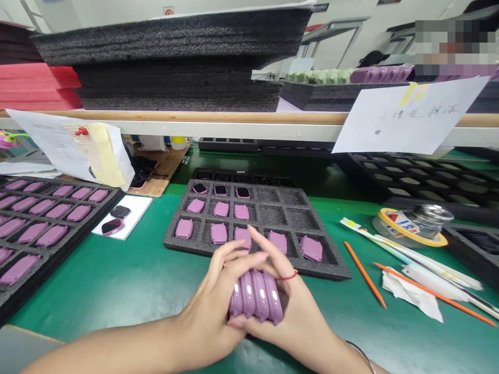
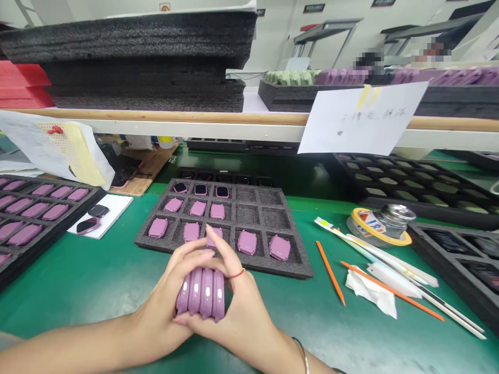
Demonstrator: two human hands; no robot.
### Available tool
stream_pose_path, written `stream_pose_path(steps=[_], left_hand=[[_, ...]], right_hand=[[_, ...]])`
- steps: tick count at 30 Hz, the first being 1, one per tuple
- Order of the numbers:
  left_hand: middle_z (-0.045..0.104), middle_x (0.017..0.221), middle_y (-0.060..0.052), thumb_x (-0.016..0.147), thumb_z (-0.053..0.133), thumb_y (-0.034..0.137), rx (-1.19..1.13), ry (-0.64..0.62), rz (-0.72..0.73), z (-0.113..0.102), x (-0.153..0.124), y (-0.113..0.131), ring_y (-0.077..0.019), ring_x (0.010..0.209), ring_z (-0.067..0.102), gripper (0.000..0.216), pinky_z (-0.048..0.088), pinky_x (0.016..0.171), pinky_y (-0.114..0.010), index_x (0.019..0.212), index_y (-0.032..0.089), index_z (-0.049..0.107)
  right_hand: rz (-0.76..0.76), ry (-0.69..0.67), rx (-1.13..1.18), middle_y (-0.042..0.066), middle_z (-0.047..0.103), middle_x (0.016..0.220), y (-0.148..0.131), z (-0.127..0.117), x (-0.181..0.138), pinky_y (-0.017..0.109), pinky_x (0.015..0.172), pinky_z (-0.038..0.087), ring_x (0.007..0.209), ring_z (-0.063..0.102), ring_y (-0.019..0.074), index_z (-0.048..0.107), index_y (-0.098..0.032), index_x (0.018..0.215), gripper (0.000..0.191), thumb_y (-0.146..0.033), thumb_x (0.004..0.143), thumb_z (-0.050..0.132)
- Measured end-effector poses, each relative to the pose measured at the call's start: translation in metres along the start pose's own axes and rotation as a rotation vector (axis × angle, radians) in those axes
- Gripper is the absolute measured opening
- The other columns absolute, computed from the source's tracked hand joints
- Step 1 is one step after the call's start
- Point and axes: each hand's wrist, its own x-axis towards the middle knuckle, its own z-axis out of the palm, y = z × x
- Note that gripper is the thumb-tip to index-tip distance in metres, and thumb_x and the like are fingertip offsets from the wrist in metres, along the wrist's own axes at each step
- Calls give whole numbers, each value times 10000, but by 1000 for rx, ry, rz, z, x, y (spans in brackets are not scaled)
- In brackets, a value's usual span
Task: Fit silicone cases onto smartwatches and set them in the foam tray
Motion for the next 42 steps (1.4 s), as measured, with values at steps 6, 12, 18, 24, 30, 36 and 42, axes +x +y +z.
stream_pose_path(steps=[6,12,18,24,30,36,42], left_hand=[[585,1314,-142,718,858,296,-656,-145,-427,-2,11,13,-337,1245,587,809,464,1048,-524,1393,242,416],[695,1079,-48,695,859,174,-697,-99,-475,-5,17,21,-233,1046,675,461,542,910,-347,1104,194,646],[724,1045,-39,671,870,160,-663,-101,-490,-5,17,20,-222,1012,690,462,546,886,-328,1088,195,673],[729,1006,-29,676,864,171,-642,-126,-479,-6,19,22,-214,969,695,439,551,859,-326,1074,195,679],[694,1005,-54,752,826,359,-673,-92,-461,-7,15,18,-211,953,673,419,530,847,-316,1080,165,652],[683,977,-46,800,776,442,-705,-77,-550,-10,15,15,-188,906,676,443,531,796,-292,1107,168,610],[709,1026,-42,671,864,173,-744,-92,-542,-7,17,21,-213,991,691,478,539,882,-329,1083,187,622]], right_hand=[[-287,38,-170,54,520,1504,7,-7,1,404,1087,513,1135,701,249,477,-352,1412,815,-218,710,868],[-330,1,-184,67,447,1559,12,-9,1,447,1161,439,1180,675,286,542,-319,1351,711,-276,724,874],[-330,-10,-171,60,461,1548,11,-8,3,452,1155,447,1183,673,286,541,-339,1361,723,-273,725,877],[-310,-19,-134,68,407,1585,10,-8,2,450,1093,519,1204,658,302,458,-366,1441,792,-308,758,854],[-305,-12,-178,81,462,1548,11,-7,0,458,1038,564,1190,665,315,382,-367,1496,853,-299,777,835],[-330,-8,-218,89,387,1592,11,-7,1,480,1032,564,1184,671,306,190,-420,1561,1054,-221,757,841],[-280,-1,-193,95,413,1577,13,-10,-1,485,1009,580,1170,674,337,408,-358,1489,839,-365,768,837]])
